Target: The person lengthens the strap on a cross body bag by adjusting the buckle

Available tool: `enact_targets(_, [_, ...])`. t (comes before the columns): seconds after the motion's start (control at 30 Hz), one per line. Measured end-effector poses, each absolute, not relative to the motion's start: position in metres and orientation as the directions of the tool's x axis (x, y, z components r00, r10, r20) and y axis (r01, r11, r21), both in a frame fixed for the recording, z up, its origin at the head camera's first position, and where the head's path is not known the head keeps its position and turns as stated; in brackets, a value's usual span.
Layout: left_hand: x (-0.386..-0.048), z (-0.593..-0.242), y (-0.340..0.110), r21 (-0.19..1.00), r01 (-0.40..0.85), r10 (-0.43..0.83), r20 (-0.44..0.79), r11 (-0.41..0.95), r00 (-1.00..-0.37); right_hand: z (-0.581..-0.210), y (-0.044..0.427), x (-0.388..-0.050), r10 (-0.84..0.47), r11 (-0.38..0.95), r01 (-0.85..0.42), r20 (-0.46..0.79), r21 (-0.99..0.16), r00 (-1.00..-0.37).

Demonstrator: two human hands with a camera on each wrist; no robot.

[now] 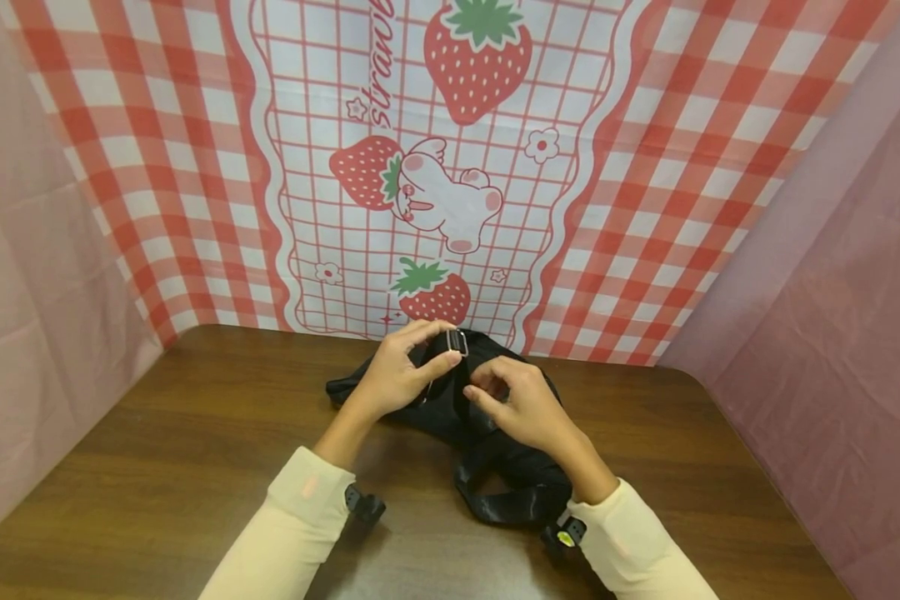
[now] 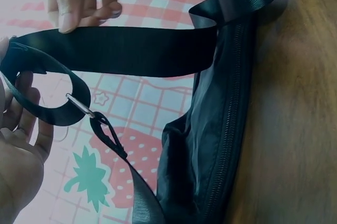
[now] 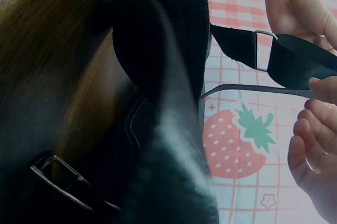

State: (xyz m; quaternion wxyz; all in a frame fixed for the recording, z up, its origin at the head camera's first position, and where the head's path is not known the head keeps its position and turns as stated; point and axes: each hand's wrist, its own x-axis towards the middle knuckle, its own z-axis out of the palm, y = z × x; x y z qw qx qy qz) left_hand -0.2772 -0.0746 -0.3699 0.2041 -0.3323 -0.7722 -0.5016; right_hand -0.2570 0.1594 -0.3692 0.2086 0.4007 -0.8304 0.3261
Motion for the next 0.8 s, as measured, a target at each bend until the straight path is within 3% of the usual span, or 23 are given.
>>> enact_targets(0.27, [-0.277,-0.365,-0.079,0.639,0.715,0.329,0.636,0.282,-0.698,-0.368,0.165,-0.257,-0.571,0.494,-0.764,0.508,-0.414,-0.645])
enact_targets(0.5, [-0.273,-0.364,-0.089,0.655,0.686,0.33,0.602,0.316,-0.727,-0.366,0.165,-0.258,-0.606,0.473,-0.776,0.485,-0.416,-0.63])
enact_targets(0.8, [-0.274,-0.37,-0.105,0.607,0.714,0.356,0.619,0.348,-0.7,-0.362,0.167,-0.256,-0.618,0.493,-0.776,0.469,-0.393,-0.631])
